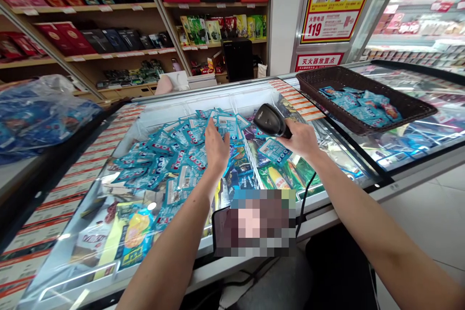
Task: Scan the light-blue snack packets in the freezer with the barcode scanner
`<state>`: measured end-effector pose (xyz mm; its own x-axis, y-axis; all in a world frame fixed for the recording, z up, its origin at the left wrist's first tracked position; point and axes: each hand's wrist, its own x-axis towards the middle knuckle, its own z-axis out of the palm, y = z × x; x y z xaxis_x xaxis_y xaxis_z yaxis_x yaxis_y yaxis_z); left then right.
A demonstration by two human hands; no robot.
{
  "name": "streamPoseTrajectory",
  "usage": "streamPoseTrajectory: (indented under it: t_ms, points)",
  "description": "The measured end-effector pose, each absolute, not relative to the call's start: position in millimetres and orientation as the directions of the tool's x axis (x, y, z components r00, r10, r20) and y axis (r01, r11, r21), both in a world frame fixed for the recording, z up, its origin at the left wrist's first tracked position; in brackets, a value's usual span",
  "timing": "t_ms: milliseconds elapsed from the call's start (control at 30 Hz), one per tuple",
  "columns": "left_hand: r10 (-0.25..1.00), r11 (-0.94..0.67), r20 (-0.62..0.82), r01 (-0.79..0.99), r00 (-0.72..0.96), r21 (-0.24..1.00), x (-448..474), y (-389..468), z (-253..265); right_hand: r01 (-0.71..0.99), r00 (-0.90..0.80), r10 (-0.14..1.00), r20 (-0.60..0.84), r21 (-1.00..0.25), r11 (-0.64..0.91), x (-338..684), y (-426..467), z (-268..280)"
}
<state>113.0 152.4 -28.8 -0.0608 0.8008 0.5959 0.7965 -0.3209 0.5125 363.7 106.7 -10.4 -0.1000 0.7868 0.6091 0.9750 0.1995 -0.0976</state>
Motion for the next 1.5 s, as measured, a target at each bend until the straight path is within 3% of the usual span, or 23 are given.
streamPoseTrajectory:
  t_ms: [233, 400, 567, 1000, 1200, 1500]
  points:
    - [0.795, -0.24, 0.6, 0.954, 0.089, 0.177, 116, 137, -17, 0.985, -0.05, 0.832, 0.552, -0.11, 0.132, 365, 109, -11]
    - [0.818, -0.35, 0.489, 0.937, 0.302, 0.006, 118, 136, -18, 0.988, -0.032, 0.836, 0.548, -0.109, 0.109, 367, 111, -13]
    - [0.786, -0.36, 0.498, 0.926, 0.365, -0.111, 122, 135, -20, 0.988, -0.03, 0.838, 0.545, -0.111, 0.107, 368, 111, -11]
    - [0.729, -0.508, 0.481, 0.856, 0.486, -0.095, 135, 130, -20, 0.987, -0.016, 0.851, 0.525, -0.129, 0.099, 367, 110, -8]
    - [0.693, -0.658, 0.413, 0.752, 0.591, 0.029, 148, 124, -17, 0.983, -0.021, 0.847, 0.531, -0.145, 0.115, 366, 109, -6]
    - [0.813, -0.538, 0.33, 0.836, 0.48, 0.107, 164, 120, -24, 0.985, -0.028, 0.86, 0.51, -0.134, 0.112, 364, 107, -5]
